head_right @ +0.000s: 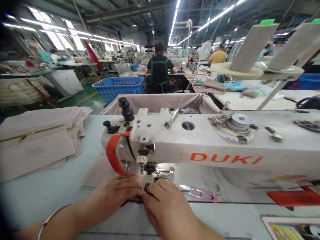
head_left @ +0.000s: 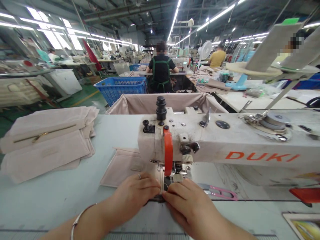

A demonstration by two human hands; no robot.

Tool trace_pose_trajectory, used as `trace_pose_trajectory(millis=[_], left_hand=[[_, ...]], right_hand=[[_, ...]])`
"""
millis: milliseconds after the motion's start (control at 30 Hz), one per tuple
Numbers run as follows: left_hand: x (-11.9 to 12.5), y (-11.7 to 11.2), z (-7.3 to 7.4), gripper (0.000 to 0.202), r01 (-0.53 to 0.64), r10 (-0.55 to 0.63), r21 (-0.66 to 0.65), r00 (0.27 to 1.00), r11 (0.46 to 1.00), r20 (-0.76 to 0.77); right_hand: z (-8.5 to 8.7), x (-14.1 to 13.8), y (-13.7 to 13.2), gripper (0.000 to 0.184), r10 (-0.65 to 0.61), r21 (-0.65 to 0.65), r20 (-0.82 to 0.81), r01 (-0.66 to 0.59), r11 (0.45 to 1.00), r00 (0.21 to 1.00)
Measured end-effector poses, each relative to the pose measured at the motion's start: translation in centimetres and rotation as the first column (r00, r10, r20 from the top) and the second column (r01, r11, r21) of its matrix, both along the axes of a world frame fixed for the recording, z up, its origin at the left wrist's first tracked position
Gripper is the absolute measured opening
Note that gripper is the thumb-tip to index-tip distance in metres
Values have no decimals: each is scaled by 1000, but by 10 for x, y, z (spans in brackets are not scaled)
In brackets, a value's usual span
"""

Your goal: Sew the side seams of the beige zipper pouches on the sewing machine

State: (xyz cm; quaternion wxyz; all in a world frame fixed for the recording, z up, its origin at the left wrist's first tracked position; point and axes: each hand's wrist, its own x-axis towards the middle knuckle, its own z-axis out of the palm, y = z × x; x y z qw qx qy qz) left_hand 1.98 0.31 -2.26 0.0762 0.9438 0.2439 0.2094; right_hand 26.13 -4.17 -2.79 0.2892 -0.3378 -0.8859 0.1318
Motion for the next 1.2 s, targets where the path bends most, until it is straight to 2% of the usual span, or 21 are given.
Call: trace_pose_trajectory(millis=[67, 133, 300, 533, 833, 1200], left_hand=[[1, 6, 1, 32, 96, -97, -29, 995, 995, -2], [2, 13, 2, 27, 115, -113, -66, 993, 991, 21], [-1, 27, -1, 26, 72, -65, -158, 997, 985, 48], [-2, 46, -8, 27, -47, 49, -169, 999, 984, 2], [-4, 64, -22, 26, -136, 131, -172, 991, 976, -40], [-4, 65, -15, 27, -137, 129, -86, 987, 987, -92]], right_hand=[[-1, -3, 1, 27, -30, 28, -5, 30, 999, 1000], [-3, -5, 3, 30, -61, 48, -10, 61, 997, 998], [-7, -8, 5, 31, -131, 20, 10, 131, 991, 991], [-10, -9, 7, 32, -176, -23, -5, 176, 984, 984], [-9, -8, 6, 29, -189, -38, 15, 189, 981, 982], [-6, -10, 7, 29, -186, -40, 40, 188, 981, 982]])
